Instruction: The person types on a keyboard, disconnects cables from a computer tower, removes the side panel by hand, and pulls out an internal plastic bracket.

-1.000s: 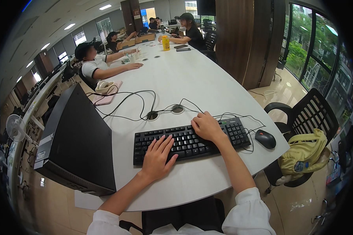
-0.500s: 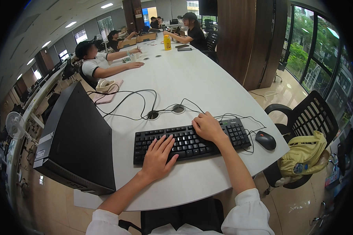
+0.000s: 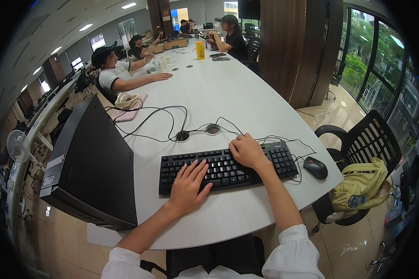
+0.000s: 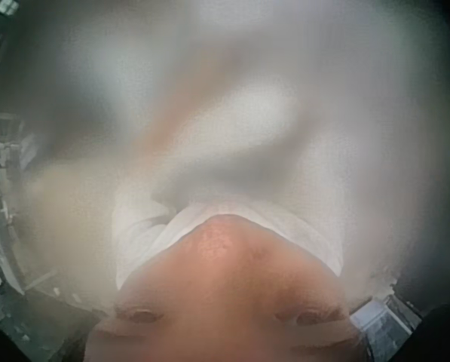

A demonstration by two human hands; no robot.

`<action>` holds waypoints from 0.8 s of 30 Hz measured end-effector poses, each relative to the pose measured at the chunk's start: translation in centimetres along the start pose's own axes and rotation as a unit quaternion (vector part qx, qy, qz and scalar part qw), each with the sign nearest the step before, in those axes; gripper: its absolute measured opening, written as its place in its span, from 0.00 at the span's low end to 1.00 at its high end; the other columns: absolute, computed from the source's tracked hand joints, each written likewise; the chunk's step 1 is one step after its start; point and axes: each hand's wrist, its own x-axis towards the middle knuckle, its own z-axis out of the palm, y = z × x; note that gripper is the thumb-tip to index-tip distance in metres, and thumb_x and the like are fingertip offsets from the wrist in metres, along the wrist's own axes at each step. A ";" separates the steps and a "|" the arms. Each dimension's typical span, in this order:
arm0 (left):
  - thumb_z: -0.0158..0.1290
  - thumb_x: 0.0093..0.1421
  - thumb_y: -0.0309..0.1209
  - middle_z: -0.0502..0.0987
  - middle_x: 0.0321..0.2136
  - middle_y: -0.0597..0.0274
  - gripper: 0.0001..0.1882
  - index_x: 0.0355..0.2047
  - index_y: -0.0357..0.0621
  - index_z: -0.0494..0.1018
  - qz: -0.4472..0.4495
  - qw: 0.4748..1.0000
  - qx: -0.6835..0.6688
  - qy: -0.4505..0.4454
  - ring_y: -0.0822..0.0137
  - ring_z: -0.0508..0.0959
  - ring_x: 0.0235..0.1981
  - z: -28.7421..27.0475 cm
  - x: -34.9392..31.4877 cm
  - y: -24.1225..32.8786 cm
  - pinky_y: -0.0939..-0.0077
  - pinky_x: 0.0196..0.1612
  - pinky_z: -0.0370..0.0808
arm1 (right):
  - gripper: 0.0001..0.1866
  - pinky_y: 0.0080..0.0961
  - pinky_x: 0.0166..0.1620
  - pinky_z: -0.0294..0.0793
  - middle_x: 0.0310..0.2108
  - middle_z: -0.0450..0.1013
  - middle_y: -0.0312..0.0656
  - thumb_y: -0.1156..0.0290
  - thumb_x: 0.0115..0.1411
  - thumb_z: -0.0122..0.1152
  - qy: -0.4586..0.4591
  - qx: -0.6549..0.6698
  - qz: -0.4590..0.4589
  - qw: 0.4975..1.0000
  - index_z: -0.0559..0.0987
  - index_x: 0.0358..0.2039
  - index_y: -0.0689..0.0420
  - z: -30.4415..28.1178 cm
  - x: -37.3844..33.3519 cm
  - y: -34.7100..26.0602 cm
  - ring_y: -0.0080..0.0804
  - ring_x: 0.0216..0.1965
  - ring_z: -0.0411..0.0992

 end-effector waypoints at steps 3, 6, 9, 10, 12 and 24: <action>0.55 0.68 0.43 0.70 0.67 0.48 0.31 0.64 0.33 0.70 -0.003 1.000 0.003 -0.005 0.47 0.68 0.68 0.0 0.0 0.0 0.48 0.70 0.61 | 0.13 0.40 0.49 0.77 0.37 0.78 0.41 0.63 0.69 0.56 0.000 0.001 0.002 1.000 0.86 0.35 0.55 0.0 0.0 -0.1 0.43 0.43 0.73; 0.55 0.68 0.43 0.70 0.67 0.48 0.31 0.64 0.33 0.70 -0.002 1.000 0.004 -0.007 0.47 0.68 0.68 0.0 -0.1 0.0 0.48 0.70 0.61 | 0.13 0.40 0.49 0.77 0.36 0.78 0.41 0.63 0.69 0.56 0.000 0.003 0.003 1.000 0.86 0.35 0.56 0.0 -0.1 0.0 0.43 0.43 0.73; 0.55 0.68 0.43 0.70 0.67 0.48 0.31 0.64 0.33 0.70 -0.002 1.000 0.003 -0.006 0.47 0.68 0.68 0.1 -0.1 0.0 0.48 0.70 0.61 | 0.13 0.40 0.49 0.76 0.36 0.78 0.42 0.64 0.69 0.56 0.001 0.003 0.001 1.000 0.86 0.35 0.56 0.0 -0.1 0.0 0.44 0.43 0.73; 0.55 0.68 0.43 0.70 0.67 0.48 0.31 0.64 0.33 0.70 -0.002 1.000 0.002 -0.006 0.47 0.68 0.68 0.1 -0.1 0.0 0.48 0.71 0.61 | 0.13 0.40 0.49 0.76 0.36 0.78 0.43 0.64 0.69 0.56 0.003 0.008 -0.004 1.000 0.86 0.35 0.56 -0.1 -0.1 0.1 0.44 0.43 0.73; 0.54 0.68 0.44 0.70 0.67 0.48 0.31 0.64 0.33 0.70 -0.004 1.000 -0.001 -0.004 0.47 0.68 0.68 0.1 -0.1 0.0 0.48 0.71 0.61 | 0.13 0.41 0.49 0.76 0.36 0.79 0.44 0.64 0.69 0.56 0.001 -0.001 -0.005 1.000 0.85 0.34 0.57 -0.1 0.0 0.1 0.46 0.43 0.73; 0.60 0.61 0.28 0.75 0.57 0.62 0.22 0.56 0.50 0.76 0.114 0.964 -0.019 0.241 0.62 0.74 0.62 -0.5 -1.0 0.6 0.45 0.73 0.55 | 0.10 0.42 0.50 0.75 0.38 0.78 0.45 0.67 0.65 0.61 0.016 0.018 0.004 1.000 0.85 0.37 0.58 -0.8 0.1 -1.2 0.48 0.45 0.73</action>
